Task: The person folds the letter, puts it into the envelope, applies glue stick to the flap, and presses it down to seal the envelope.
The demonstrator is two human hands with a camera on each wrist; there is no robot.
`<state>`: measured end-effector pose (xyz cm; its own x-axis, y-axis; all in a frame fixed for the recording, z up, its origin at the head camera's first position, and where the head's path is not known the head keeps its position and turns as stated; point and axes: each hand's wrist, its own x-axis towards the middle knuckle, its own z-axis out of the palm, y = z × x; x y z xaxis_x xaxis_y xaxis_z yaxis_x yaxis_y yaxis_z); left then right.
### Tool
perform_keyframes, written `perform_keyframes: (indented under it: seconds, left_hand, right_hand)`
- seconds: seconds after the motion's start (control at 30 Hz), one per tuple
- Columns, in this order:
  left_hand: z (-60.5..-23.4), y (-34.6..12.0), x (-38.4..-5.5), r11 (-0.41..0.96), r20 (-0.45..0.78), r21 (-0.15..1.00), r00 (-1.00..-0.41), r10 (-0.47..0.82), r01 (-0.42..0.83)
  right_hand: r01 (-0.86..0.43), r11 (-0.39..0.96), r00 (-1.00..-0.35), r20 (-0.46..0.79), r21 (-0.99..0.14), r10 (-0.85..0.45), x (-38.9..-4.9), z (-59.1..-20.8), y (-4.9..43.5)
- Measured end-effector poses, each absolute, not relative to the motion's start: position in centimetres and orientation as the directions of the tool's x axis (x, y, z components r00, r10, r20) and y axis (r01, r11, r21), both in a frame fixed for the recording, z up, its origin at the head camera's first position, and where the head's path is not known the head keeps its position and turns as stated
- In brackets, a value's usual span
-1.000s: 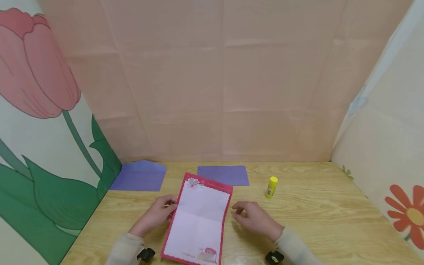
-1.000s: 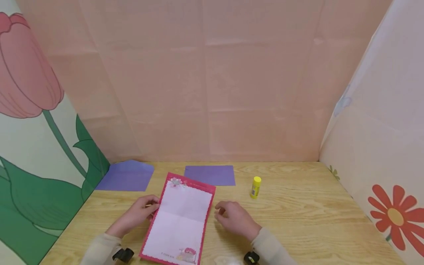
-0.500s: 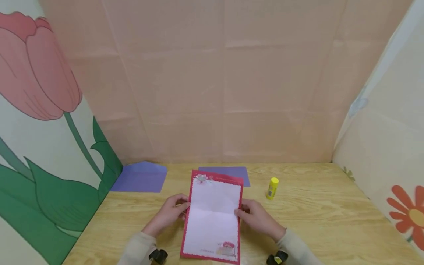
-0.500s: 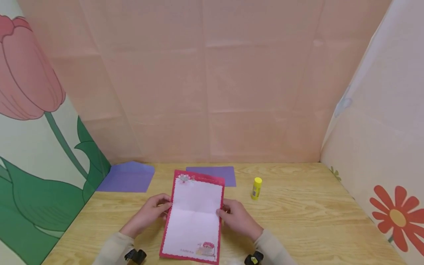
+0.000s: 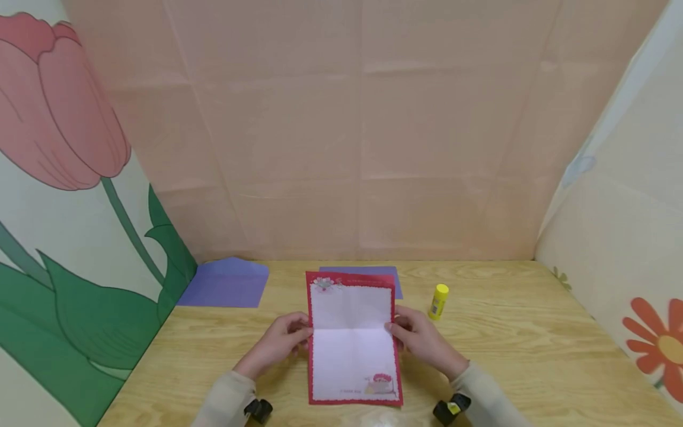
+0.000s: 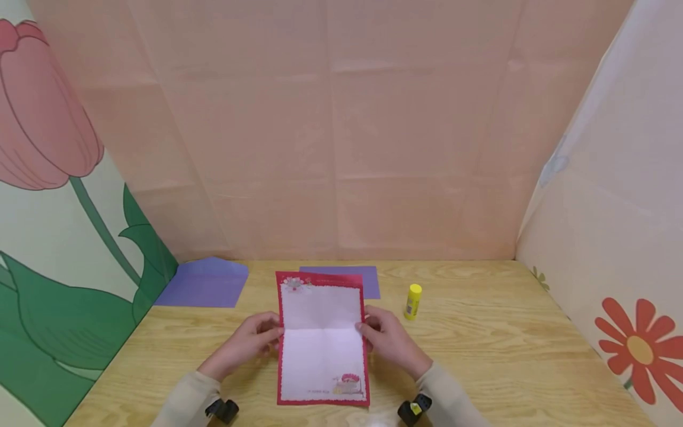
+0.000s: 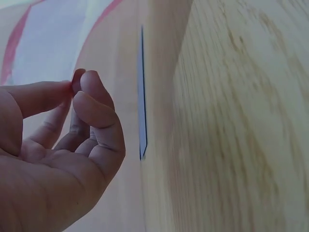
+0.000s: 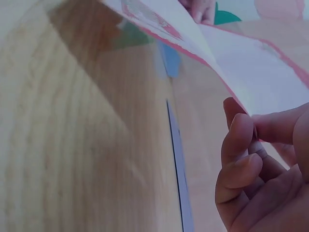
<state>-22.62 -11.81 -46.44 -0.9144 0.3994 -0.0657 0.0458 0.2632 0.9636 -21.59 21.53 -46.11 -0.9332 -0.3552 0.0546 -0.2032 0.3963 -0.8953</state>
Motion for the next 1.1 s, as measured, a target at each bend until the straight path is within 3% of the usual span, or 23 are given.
perform_keyframes:
  seconds: [0.43,0.7,1.1]
  left_hand:
    - [-46.4,-11.5,-22.7,0.23,-0.008,0.968,-0.902,0.432,0.102]
    - [-46.2,-11.2,-22.7,0.23,0.001,0.967,-0.911,0.413,0.106]
    - [-46.1,-10.5,-22.6,0.3,-0.041,0.952,-0.939,0.342,0.067]
  right_hand:
    - [-0.234,0.276,-0.904,0.104,-0.932,-0.414,-21.9,-45.6,22.1]
    - [-0.234,0.37,-0.927,0.092,-0.899,-0.363,-21.8,-45.5,21.9]
    - [-0.214,0.371,-0.937,0.083,-0.903,-0.339,-21.7,-45.2,21.6]
